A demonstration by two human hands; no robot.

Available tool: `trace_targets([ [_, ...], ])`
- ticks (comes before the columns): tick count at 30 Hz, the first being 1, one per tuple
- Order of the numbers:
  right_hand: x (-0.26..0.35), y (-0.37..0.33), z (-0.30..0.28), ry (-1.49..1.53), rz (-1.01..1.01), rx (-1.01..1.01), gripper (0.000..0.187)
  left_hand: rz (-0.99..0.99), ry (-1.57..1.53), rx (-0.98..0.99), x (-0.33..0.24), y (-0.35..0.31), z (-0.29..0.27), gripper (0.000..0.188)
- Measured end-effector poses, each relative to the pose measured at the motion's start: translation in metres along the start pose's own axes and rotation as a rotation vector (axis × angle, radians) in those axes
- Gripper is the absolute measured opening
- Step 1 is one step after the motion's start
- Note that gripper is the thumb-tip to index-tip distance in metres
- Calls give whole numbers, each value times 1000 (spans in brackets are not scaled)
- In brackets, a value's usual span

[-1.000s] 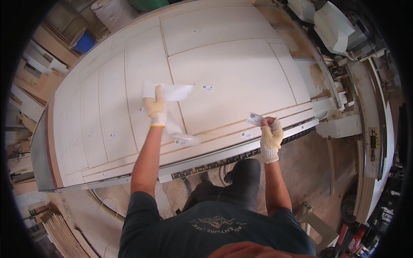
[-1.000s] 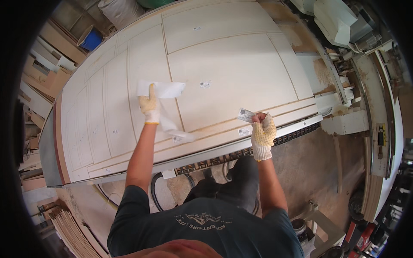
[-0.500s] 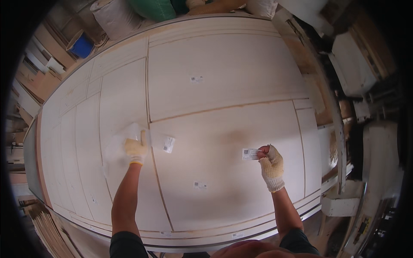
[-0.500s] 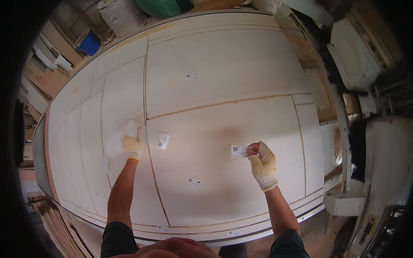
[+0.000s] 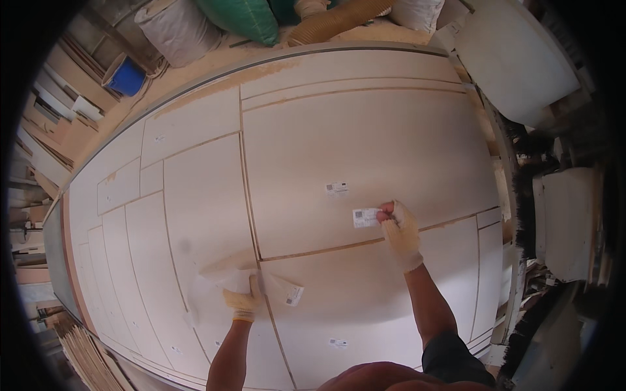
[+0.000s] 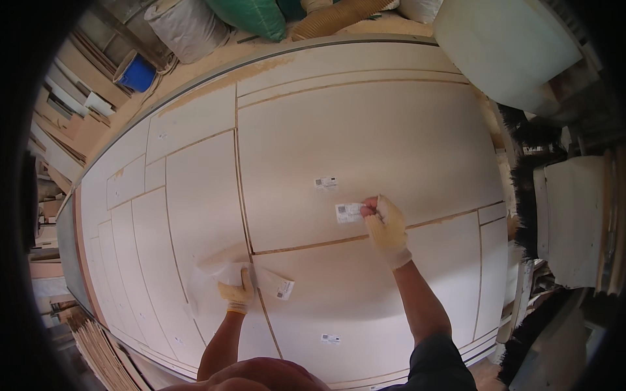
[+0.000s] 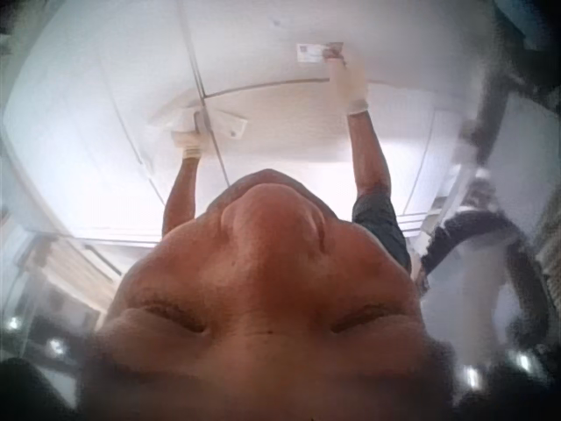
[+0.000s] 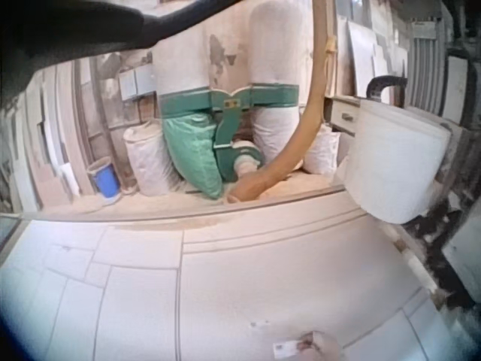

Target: The person wipes a large white panel on a CNC machine bed with a cloth, then applies small adhesive labels to the panel surface. They use a yellow air blow gun to clear dust from the machine bed and rails, then operate the machine's control panel. Finally, they remove a long white strip from the panel and place it on a wooden board on the floor.

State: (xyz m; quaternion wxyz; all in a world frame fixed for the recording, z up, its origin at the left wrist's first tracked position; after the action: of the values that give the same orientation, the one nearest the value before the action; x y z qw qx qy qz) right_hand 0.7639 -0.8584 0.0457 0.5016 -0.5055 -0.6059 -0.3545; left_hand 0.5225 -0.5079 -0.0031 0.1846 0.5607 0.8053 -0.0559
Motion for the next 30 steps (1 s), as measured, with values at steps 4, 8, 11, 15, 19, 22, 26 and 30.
trace_targets([
  [4,13,84,9,-181,-133,-89,11,13,-22,-14,2,-3,2,22],
  [8,21,235,14,-289,-277,-245,24,15,1,10,6,-4,4,19],
  [11,15,334,29,-426,-225,-168,32,6,16,74,10,-5,7,16],
  [15,2,399,47,-721,-136,-30,34,3,-10,47,10,-4,6,14],
  [19,-12,419,46,-802,-38,2,37,54,-3,-30,4,-1,2,12],
  [22,-18,421,44,-858,5,26,38,26,-31,8,2,1,0,11],
  [26,-7,411,45,-932,92,15,39,-3,-43,59,0,4,-2,11],
  [30,22,389,48,-1155,95,23,42,-6,-32,41,-1,3,-3,11],
])
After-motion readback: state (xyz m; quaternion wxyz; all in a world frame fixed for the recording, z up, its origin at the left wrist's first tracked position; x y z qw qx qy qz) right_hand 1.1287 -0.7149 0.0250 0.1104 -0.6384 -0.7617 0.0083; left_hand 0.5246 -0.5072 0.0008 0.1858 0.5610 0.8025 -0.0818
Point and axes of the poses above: each hand's wrist, its own y-axis towards the middle knuckle, its own z-axis out of the palm, x = y × z, the point moved 4 cm from there along y, towards the middle knuckle, and after that the axes turned 3 degrees about x, right-handed, at the moved point
